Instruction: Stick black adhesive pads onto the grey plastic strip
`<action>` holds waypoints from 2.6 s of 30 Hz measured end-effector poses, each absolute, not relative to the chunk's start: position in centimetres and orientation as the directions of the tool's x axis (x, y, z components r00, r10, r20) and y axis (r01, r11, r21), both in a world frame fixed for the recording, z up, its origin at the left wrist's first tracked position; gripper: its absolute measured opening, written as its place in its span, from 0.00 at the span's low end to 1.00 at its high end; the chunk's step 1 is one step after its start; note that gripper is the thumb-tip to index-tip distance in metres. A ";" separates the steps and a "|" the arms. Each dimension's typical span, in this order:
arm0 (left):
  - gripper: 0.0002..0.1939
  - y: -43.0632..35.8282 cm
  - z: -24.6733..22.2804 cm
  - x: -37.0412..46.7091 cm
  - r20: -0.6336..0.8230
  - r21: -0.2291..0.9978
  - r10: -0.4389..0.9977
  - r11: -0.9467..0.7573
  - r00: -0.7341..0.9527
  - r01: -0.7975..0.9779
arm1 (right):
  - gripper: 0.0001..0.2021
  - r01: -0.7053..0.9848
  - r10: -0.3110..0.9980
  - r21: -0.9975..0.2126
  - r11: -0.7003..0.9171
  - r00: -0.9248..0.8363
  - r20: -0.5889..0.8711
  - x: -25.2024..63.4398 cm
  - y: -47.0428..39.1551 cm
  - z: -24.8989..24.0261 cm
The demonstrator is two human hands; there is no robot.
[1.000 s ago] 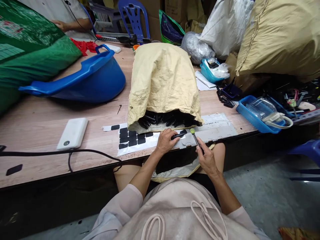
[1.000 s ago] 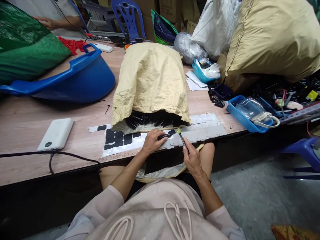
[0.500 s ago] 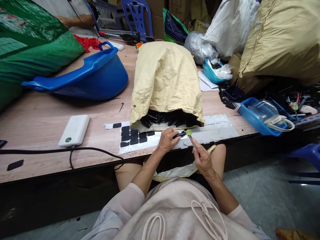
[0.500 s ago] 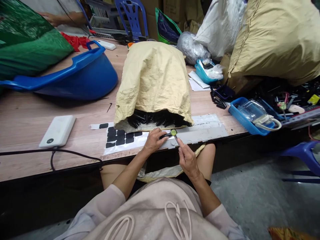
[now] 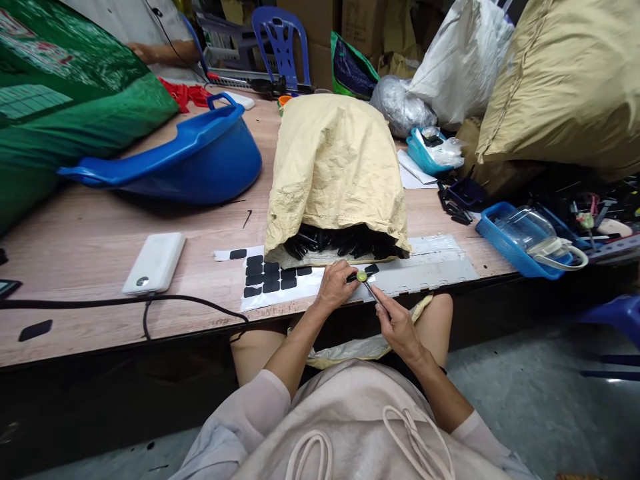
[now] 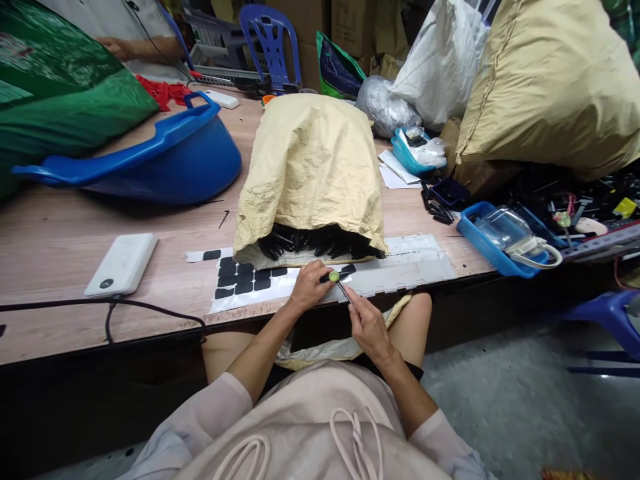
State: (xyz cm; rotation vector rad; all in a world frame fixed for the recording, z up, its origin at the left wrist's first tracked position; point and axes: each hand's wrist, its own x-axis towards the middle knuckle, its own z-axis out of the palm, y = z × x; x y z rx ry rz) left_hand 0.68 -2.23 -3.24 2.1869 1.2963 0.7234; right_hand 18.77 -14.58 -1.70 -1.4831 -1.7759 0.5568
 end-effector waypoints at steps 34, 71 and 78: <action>0.08 -12.8 -6.5 -0.1 -0.053 0.674 0.820 -0.392 0.571 0.626 | 0.24 0.788 0.956 -0.590 -0.175 0.280 0.090 22.5 -13.9 -2.8; 0.07 -3.2 -1.1 -0.5 0.315 0.595 0.914 -0.399 0.254 0.698 | 0.25 0.764 0.948 -0.590 -0.261 0.318 -0.007 21.9 -13.9 -2.2; 0.06 -2.0 -3.0 0.7 0.238 0.596 0.913 -0.407 0.332 0.692 | 0.25 0.723 0.964 -0.684 -0.100 0.240 0.113 22.2 -13.7 -3.4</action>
